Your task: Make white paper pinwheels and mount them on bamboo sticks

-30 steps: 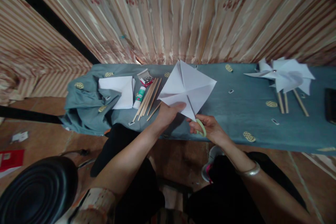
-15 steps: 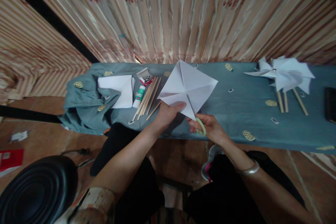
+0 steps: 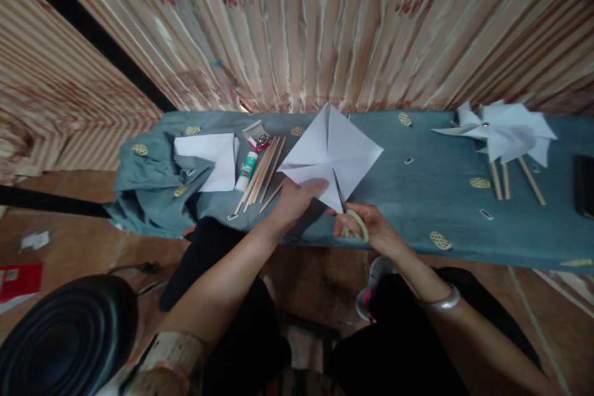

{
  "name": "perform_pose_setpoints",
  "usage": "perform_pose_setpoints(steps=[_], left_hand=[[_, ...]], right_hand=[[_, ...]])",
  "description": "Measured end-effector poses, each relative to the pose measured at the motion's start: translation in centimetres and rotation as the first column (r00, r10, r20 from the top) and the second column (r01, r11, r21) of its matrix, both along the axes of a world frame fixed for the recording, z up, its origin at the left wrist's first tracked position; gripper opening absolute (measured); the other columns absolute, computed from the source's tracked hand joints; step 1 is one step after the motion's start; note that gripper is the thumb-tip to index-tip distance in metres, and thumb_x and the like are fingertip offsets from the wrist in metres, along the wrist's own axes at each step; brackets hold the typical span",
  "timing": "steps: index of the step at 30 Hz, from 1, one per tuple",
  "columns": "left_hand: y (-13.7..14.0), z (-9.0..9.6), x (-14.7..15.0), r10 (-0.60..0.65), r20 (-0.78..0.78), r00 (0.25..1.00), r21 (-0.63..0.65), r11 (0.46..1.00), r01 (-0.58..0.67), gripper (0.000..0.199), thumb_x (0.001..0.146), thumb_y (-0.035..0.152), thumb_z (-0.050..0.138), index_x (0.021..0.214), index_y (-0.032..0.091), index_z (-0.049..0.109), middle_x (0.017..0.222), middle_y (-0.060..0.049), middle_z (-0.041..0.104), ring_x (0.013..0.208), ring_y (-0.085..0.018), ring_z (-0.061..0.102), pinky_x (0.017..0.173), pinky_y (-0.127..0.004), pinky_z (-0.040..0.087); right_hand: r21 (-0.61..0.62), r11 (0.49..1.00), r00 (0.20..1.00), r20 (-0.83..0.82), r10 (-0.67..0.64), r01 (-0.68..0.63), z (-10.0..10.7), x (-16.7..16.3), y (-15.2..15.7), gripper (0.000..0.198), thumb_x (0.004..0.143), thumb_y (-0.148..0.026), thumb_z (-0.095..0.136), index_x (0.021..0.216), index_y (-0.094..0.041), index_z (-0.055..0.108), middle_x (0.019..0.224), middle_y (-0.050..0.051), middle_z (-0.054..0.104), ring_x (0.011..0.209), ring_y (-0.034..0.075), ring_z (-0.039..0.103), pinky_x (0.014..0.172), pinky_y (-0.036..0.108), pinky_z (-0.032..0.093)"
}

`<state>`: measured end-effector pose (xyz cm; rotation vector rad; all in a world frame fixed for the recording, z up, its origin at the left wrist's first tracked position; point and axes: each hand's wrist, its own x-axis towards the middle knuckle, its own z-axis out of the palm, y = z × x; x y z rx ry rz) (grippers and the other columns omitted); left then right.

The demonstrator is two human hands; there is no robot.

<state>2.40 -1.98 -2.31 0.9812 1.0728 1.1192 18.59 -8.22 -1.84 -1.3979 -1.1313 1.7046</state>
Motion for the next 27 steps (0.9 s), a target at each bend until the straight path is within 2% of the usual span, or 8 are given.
perform_pose_setpoints(steps=[6, 10, 12, 14, 16, 17, 20, 27], left_hand=[[0.8, 0.9, -1.3, 0.076, 0.103, 0.992, 0.092, 0.992, -0.085, 0.046, 0.061, 0.025, 0.079, 0.104, 0.017, 0.069, 0.094, -0.006, 0.076, 0.098, -0.024, 0.069, 0.093, -0.039, 0.052], [1.5, 0.7, -2.7, 0.120, 0.100, 0.988, 0.066, 0.990, -0.127, 0.044, 0.060, 0.025, 0.080, 0.102, 0.017, 0.070, 0.098, -0.006, 0.075, 0.093, -0.022, 0.069, 0.092, -0.038, 0.052], [1.5, 0.5, -3.3, 0.127, 0.075, 0.989, 0.058, 0.990, -0.131, 0.043, 0.058, 0.025, 0.081, 0.099, 0.016, 0.070, 0.097, -0.006, 0.075, 0.091, -0.022, 0.068, 0.091, -0.038, 0.052], [1.3, 0.4, -3.6, 0.099, 0.046, 0.994, 0.028, 0.995, -0.100, 0.041, 0.055, 0.025, 0.083, 0.094, 0.017, 0.070, 0.094, -0.005, 0.074, 0.089, -0.022, 0.068, 0.090, -0.039, 0.052], [0.8, 0.3, -3.7, 0.051, 0.012, 0.999, -0.038, 0.998, -0.051, 0.040, 0.051, 0.023, 0.084, 0.088, 0.017, 0.070, 0.088, -0.005, 0.074, 0.085, -0.022, 0.068, 0.090, -0.040, 0.052], [0.5, 0.3, -3.6, 0.023, -0.001, 1.000, -0.080, 0.997, -0.023, 0.039, 0.049, 0.021, 0.084, 0.085, 0.017, 0.070, 0.087, -0.004, 0.074, 0.084, -0.023, 0.068, 0.090, -0.041, 0.052], [-0.5, 0.2, -3.1, -0.063, -0.014, 0.998, -0.188, 0.980, 0.059, 0.042, 0.045, 0.019, 0.084, 0.084, 0.017, 0.071, 0.085, -0.004, 0.075, 0.083, -0.023, 0.068, 0.092, -0.042, 0.051], [-1.3, 0.0, -2.7, -0.182, -0.007, 0.983, -0.222, 0.959, 0.176, 0.042, 0.045, 0.018, 0.084, 0.084, 0.017, 0.071, 0.087, -0.006, 0.076, 0.084, -0.026, 0.069, 0.088, -0.042, 0.052]], right_hand=[[-0.065, 0.973, 0.975, -0.040, 0.218, -0.220, 1.0, 2.4, -0.6, 0.066, 0.059, -0.071, 0.079, 0.091, -0.014, 0.071, 0.066, 0.005, 0.071, 0.056, 0.013, 0.059, 0.054, 0.026, 0.045], [-0.077, 0.956, 0.959, -0.027, 0.282, -0.283, 1.4, 5.4, -1.0, 0.069, 0.061, -0.072, 0.078, 0.096, -0.014, 0.073, 0.068, 0.007, 0.073, 0.058, 0.015, 0.060, 0.056, 0.028, 0.046], [-0.018, 0.984, 0.984, -0.011, 0.178, -0.178, 1.3, 6.7, -0.8, 0.067, 0.060, -0.073, 0.079, 0.094, -0.015, 0.075, 0.066, 0.007, 0.072, 0.056, 0.016, 0.060, 0.055, 0.029, 0.047], [0.091, 0.992, 0.996, 0.011, -0.086, 0.085, 0.9, 7.5, -0.5, 0.061, 0.059, -0.069, 0.082, 0.093, -0.019, 0.075, 0.069, 0.006, 0.073, 0.056, 0.016, 0.059, 0.054, 0.029, 0.046], [0.210, 0.914, 0.933, 0.024, -0.360, 0.347, 0.4, 7.7, 0.1, 0.055, 0.057, -0.062, 0.086, 0.094, -0.023, 0.074, 0.076, 0.005, 0.075, 0.061, 0.016, 0.062, 0.059, 0.030, 0.048], [0.257, 0.872, 0.899, 0.027, -0.438, 0.417, 0.1, 7.7, 0.5, 0.053, 0.057, -0.057, 0.088, 0.095, -0.024, 0.074, 0.080, 0.004, 0.076, 0.066, 0.017, 0.064, 0.064, 0.030, 0.050], [0.306, 0.841, 0.881, 0.014, -0.473, 0.446, -0.6, 7.1, 1.4, 0.051, 0.056, -0.050, 0.090, 0.097, -0.025, 0.073, 0.087, 0.003, 0.077, 0.079, 0.019, 0.067, 0.074, 0.032, 0.052], [0.190, 0.917, 0.934, -0.001, -0.356, 0.350, -0.5, 5.0, 2.2, 0.051, 0.043, -0.040, 0.094, 0.085, -0.023, 0.071, 0.067, -0.005, 0.067, 0.059, 0.012, 0.056, 0.057, 0.027, 0.046]])
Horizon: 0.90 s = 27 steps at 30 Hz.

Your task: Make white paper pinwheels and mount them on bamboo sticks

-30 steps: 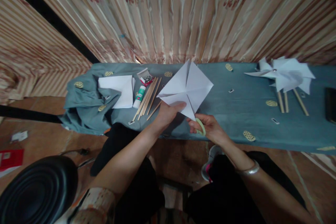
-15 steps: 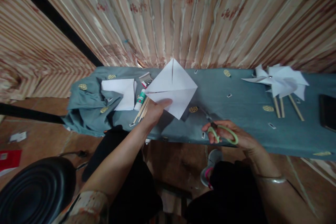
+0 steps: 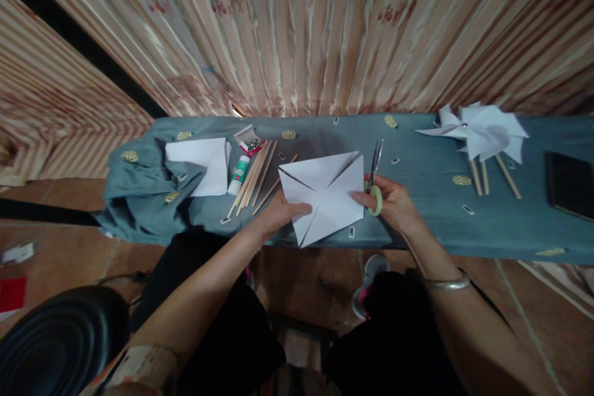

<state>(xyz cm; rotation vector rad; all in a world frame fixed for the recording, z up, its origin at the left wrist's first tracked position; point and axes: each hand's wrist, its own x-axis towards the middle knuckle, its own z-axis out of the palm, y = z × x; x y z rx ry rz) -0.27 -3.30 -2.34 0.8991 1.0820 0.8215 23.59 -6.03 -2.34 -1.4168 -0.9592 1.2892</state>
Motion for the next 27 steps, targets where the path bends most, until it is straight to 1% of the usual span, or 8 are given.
perform_pose_setpoints(steps=[3, 5, 8, 11, 15, 21, 24, 27], left_hand=[[0.3, 0.2, -0.2, -0.013, 0.084, 0.996, -0.038, 0.999, 0.016, 0.043, 0.046, 0.025, 0.086, 0.085, 0.014, 0.072, 0.087, -0.009, 0.076, 0.087, -0.029, 0.070, 0.091, -0.044, 0.051], [0.6, 0.5, -0.2, -0.029, 0.184, 0.982, -0.058, 0.997, 0.040, 0.045, 0.052, 0.038, 0.087, 0.087, 0.014, 0.073, 0.092, -0.012, 0.076, 0.094, -0.031, 0.070, 0.092, -0.044, 0.050], [0.8, 0.9, 0.3, -0.055, 0.330, 0.942, -0.054, 0.996, 0.077, 0.052, 0.062, 0.056, 0.081, 0.097, 0.017, 0.073, 0.104, -0.013, 0.075, 0.103, -0.031, 0.068, 0.091, -0.043, 0.052], [0.7, 1.1, 1.0, -0.083, 0.397, 0.914, -0.037, 0.994, 0.107, 0.057, 0.063, 0.060, 0.081, 0.103, 0.021, 0.071, 0.111, -0.011, 0.074, 0.106, -0.029, 0.066, 0.089, -0.042, 0.053], [0.7, 1.2, 1.9, -0.086, 0.417, 0.905, -0.042, 0.993, 0.114, 0.060, 0.064, 0.064, 0.079, 0.106, 0.021, 0.069, 0.115, -0.011, 0.072, 0.113, -0.031, 0.064, 0.094, -0.044, 0.051], [1.3, 1.9, 2.3, -0.064, 0.450, 0.891, -0.038, 0.995, 0.091, 0.068, 0.065, 0.072, 0.073, 0.110, 0.021, 0.068, 0.120, -0.014, 0.070, 0.118, -0.034, 0.062, 0.097, -0.047, 0.049], [1.4, 1.8, 2.8, -0.068, 0.397, 0.915, -0.013, 0.997, 0.080, 0.058, 0.063, 0.061, 0.081, 0.101, 0.018, 0.069, 0.114, -0.012, 0.073, 0.114, -0.032, 0.065, 0.095, -0.045, 0.051], [1.2, 0.8, 3.8, -0.012, 0.256, 0.967, 0.027, 1.000, 0.006, 0.047, 0.060, 0.044, 0.086, 0.093, 0.015, 0.070, 0.109, -0.012, 0.074, 0.106, -0.029, 0.068, 0.090, -0.042, 0.054]], right_hand=[[0.000, 0.999, 0.999, -0.016, -0.046, 0.046, -0.2, -0.4, 0.2, 0.052, 0.042, -0.040, 0.093, 0.086, -0.023, 0.071, 0.068, -0.004, 0.066, 0.059, 0.012, 0.054, 0.058, 0.027, 0.045], [0.015, 0.991, 0.991, -0.016, -0.130, 0.130, -0.4, -0.6, 0.5, 0.050, 0.044, -0.042, 0.091, 0.084, -0.023, 0.070, 0.069, -0.004, 0.066, 0.059, 0.012, 0.053, 0.058, 0.027, 0.044], [0.047, 0.969, 0.969, -0.040, -0.243, 0.244, -0.7, -1.1, 1.2, 0.044, 0.047, -0.043, 0.089, 0.080, -0.024, 0.067, 0.069, -0.004, 0.064, 0.059, 0.013, 0.053, 0.059, 0.028, 0.043], [0.069, 0.955, 0.955, -0.095, -0.282, 0.289, -0.7, -1.9, 1.8, 0.044, 0.047, -0.043, 0.087, 0.080, -0.024, 0.066, 0.069, -0.004, 0.064, 0.060, 0.013, 0.053, 0.060, 0.029, 0.044], [0.058, 0.937, 0.929, -0.164, -0.332, 0.345, -0.3, -2.8, 2.3, 0.046, 0.044, -0.039, 0.089, 0.080, -0.024, 0.065, 0.069, -0.004, 0.064, 0.059, 0.012, 0.052, 0.058, 0.027, 0.042], [0.102, 0.914, 0.905, -0.216, -0.366, 0.393, -0.2, -2.7, 2.9, 0.041, 0.047, -0.034, 0.088, 0.078, -0.022, 0.065, 0.067, -0.006, 0.061, 0.060, 0.009, 0.051, 0.060, 0.025, 0.041], [0.117, 0.916, 0.910, -0.218, -0.353, 0.383, -0.4, -2.9, 2.9, 0.041, 0.049, -0.034, 0.088, 0.080, -0.022, 0.065, 0.068, -0.006, 0.063, 0.060, 0.010, 0.053, 0.060, 0.025, 0.042], [0.112, 0.923, 0.915, -0.221, -0.337, 0.368, -0.5, -3.7, 2.9, 0.045, 0.045, -0.036, 0.090, 0.081, -0.022, 0.067, 0.068, -0.005, 0.066, 0.058, 0.010, 0.054, 0.058, 0.025, 0.044]])
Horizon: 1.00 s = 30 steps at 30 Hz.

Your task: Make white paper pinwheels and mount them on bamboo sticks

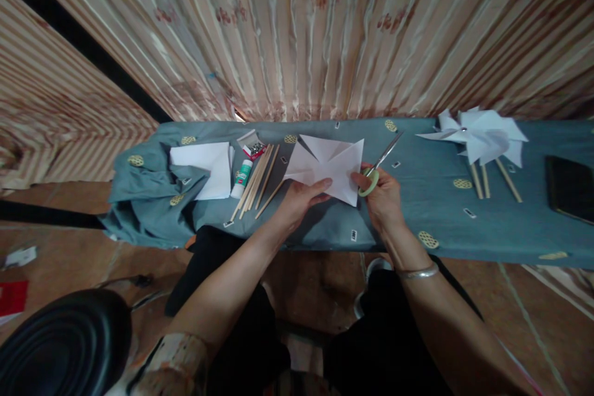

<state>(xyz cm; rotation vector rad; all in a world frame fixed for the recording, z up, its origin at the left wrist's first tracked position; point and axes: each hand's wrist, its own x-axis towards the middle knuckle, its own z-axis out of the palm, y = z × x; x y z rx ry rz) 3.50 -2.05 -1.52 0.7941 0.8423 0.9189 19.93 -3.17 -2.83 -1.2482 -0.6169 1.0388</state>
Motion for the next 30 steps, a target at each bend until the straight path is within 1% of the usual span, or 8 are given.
perform_pose_setpoints(steps=[6, 10, 12, 15, 17, 19, 22, 30], left_hand=[[0.5, -2.2, 0.8, 0.316, -0.129, 0.940, 0.164, 0.942, -0.294, 0.042, 0.057, 0.021, 0.082, 0.097, 0.018, 0.072, 0.097, -0.007, 0.076, 0.090, -0.024, 0.070, 0.086, -0.039, 0.056], [1.8, -1.6, -0.5, 0.415, -0.143, 0.899, 0.268, 0.890, -0.368, 0.042, 0.056, 0.028, 0.084, 0.095, 0.017, 0.071, 0.083, -0.005, 0.075, 0.081, -0.023, 0.070, 0.076, -0.034, 0.057], [2.3, -1.1, -1.2, 0.438, -0.120, 0.891, 0.319, 0.867, -0.383, 0.046, 0.057, 0.029, 0.084, 0.099, 0.015, 0.070, 0.083, -0.005, 0.075, 0.085, -0.023, 0.070, 0.078, -0.033, 0.056], [2.8, -0.6, -2.0, 0.476, -0.102, 0.874, 0.336, 0.843, -0.420, 0.049, 0.058, 0.029, 0.084, 0.102, 0.015, 0.070, 0.086, -0.005, 0.075, 0.086, -0.022, 0.070, 0.080, -0.033, 0.055], [2.9, -0.5, -2.3, 0.484, -0.099, 0.870, 0.331, 0.840, -0.429, 0.049, 0.058, 0.028, 0.084, 0.103, 0.015, 0.069, 0.087, -0.005, 0.075, 0.084, -0.022, 0.070, 0.079, -0.033, 0.055], [2.9, -0.5, -2.4, 0.475, -0.095, 0.875, 0.325, 0.845, -0.424, 0.048, 0.058, 0.028, 0.085, 0.102, 0.015, 0.069, 0.087, -0.005, 0.075, 0.081, -0.021, 0.069, 0.078, -0.033, 0.055], [2.9, -0.5, -2.4, 0.449, -0.087, 0.889, 0.320, 0.858, -0.402, 0.042, 0.059, 0.028, 0.085, 0.095, 0.014, 0.069, 0.086, -0.005, 0.074, 0.079, -0.019, 0.068, 0.077, -0.032, 0.055], [2.2, -0.3, -1.7, 0.410, -0.090, 0.908, 0.313, 0.877, -0.365, 0.034, 0.057, 0.027, 0.084, 0.084, 0.014, 0.068, 0.082, -0.004, 0.074, 0.075, -0.018, 0.067, 0.074, -0.030, 0.054]], right_hand=[[-0.057, 0.996, 0.997, 0.040, 0.069, -0.067, 0.4, -1.2, -0.7, 0.053, 0.040, -0.047, 0.093, 0.079, -0.021, 0.067, 0.065, -0.006, 0.066, 0.056, 0.010, 0.055, 0.056, 0.026, 0.046], [-0.127, 0.950, 0.952, 0.070, 0.297, -0.287, 1.1, -0.8, -2.1, 0.056, 0.054, -0.064, 0.085, 0.085, -0.019, 0.070, 0.065, -0.001, 0.069, 0.057, 0.011, 0.057, 0.055, 0.025, 0.045], [-0.180, 0.875, 0.882, 0.067, 0.467, -0.450, 1.2, -0.5, -3.1, 0.060, 0.060, -0.069, 0.080, 0.088, -0.017, 0.071, 0.069, 0.003, 0.072, 0.059, 0.013, 0.059, 0.055, 0.025, 0.045], [-0.239, 0.719, 0.735, 0.026, 0.677, -0.653, 1.1, -0.5, -4.6, 0.066, 0.063, -0.075, 0.075, 0.094, -0.016, 0.070, 0.073, 0.006, 0.074, 0.062, 0.014, 0.060, 0.057, 0.026, 0.045], [-0.264, 0.630, 0.651, 0.008, 0.759, -0.731, 0.9, -0.8, -5.4, 0.067, 0.064, -0.075, 0.074, 0.097, -0.016, 0.068, 0.076, 0.007, 0.074, 0.064, 0.015, 0.061, 0.059, 0.027, 0.046], [-0.292, 0.578, 0.602, 0.011, 0.799, -0.762, 0.6, -1.0, -6.0, 0.066, 0.065, -0.072, 0.075, 0.099, -0.016, 0.068, 0.079, 0.007, 0.074, 0.068, 0.015, 0.063, 0.062, 0.027, 0.048], [-0.321, 0.557, 0.577, 0.038, 0.816, -0.766, 0.2, -1.2, -6.3, 0.061, 0.069, -0.068, 0.075, 0.102, -0.017, 0.067, 0.081, 0.006, 0.073, 0.070, 0.015, 0.063, 0.065, 0.027, 0.049], [-0.303, 0.574, 0.586, 0.063, 0.808, -0.760, -0.4, -1.2, -6.0, 0.060, 0.073, -0.070, 0.071, 0.099, -0.016, 0.068, 0.074, 0.005, 0.071, 0.067, 0.015, 0.064, 0.061, 0.026, 0.049]])
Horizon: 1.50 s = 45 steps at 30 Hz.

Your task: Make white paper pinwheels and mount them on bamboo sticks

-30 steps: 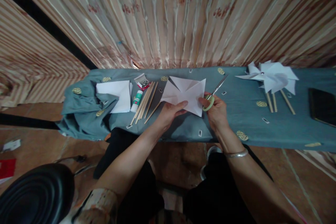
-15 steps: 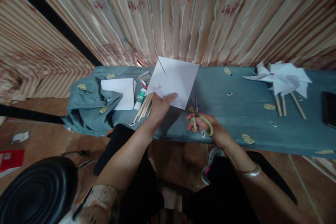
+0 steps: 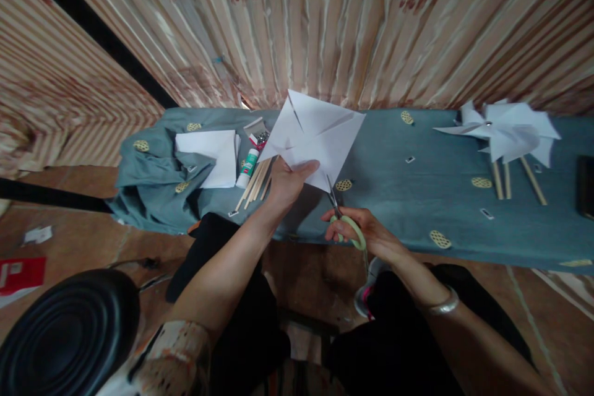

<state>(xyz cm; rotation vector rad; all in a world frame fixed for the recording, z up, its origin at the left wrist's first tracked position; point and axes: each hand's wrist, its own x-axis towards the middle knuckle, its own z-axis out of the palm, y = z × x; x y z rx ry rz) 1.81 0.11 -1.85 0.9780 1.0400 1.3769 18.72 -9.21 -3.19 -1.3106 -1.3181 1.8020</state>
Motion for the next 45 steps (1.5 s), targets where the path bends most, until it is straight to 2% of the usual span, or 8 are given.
perform_pose_setpoints(steps=[10, 22, 38, 42, 45], left_hand=[[0.0, -0.6, 0.0, -0.017, -0.012, 1.000, -0.020, 1.000, 0.017, 0.031, 0.054, 0.027, 0.086, 0.076, 0.014, 0.069, 0.076, -0.003, 0.071, 0.067, -0.016, 0.063, 0.064, -0.027, 0.052], [-0.3, -0.5, 0.2, -0.029, -0.010, 1.000, -0.038, 0.999, 0.029, 0.027, 0.058, 0.027, 0.084, 0.078, 0.014, 0.070, 0.080, -0.004, 0.073, 0.071, -0.018, 0.066, 0.068, -0.029, 0.053], [-0.4, -0.1, 0.1, -0.036, -0.005, 0.999, -0.033, 0.999, 0.035, 0.028, 0.056, 0.026, 0.084, 0.077, 0.014, 0.069, 0.078, -0.003, 0.072, 0.068, -0.016, 0.063, 0.065, -0.028, 0.052], [-0.2, -0.3, 0.1, -0.033, -0.019, 0.999, -0.013, 0.999, 0.033, 0.029, 0.055, 0.029, 0.085, 0.075, 0.015, 0.069, 0.078, -0.003, 0.072, 0.073, -0.018, 0.065, 0.069, -0.029, 0.054], [-0.1, -0.5, 0.1, -0.019, -0.014, 1.000, -0.035, 0.999, 0.019, 0.030, 0.055, 0.030, 0.085, 0.076, 0.015, 0.069, 0.076, -0.003, 0.071, 0.069, -0.017, 0.064, 0.066, -0.029, 0.053]], right_hand=[[-0.022, 1.000, 1.000, 0.029, -0.004, 0.004, 1.0, -0.4, 0.3, 0.065, 0.068, -0.075, 0.071, 0.098, -0.016, 0.069, 0.069, 0.003, 0.068, 0.060, 0.013, 0.060, 0.056, 0.025, 0.047], [-0.025, 1.000, 0.998, 0.056, 0.001, 0.000, 1.6, -0.4, 0.3, 0.063, 0.068, -0.073, 0.071, 0.095, -0.016, 0.069, 0.069, 0.004, 0.069, 0.060, 0.013, 0.059, 0.055, 0.025, 0.047], [-0.035, 0.999, 1.000, 0.025, -0.014, 0.015, 1.2, -0.4, 0.3, 0.060, 0.069, -0.070, 0.073, 0.093, -0.016, 0.070, 0.068, 0.004, 0.069, 0.060, 0.013, 0.060, 0.055, 0.025, 0.047], [-0.037, 0.998, 0.999, 0.004, -0.047, 0.047, 1.0, -0.5, 0.2, 0.053, 0.064, -0.064, 0.080, 0.086, -0.017, 0.069, 0.064, 0.002, 0.068, 0.056, 0.012, 0.059, 0.054, 0.024, 0.045], [-0.052, 0.996, 0.998, -0.019, -0.067, 0.066, 1.0, -0.6, 0.2, 0.052, 0.063, -0.062, 0.082, 0.085, -0.017, 0.069, 0.063, 0.001, 0.067, 0.054, 0.012, 0.057, 0.052, 0.023, 0.044]])
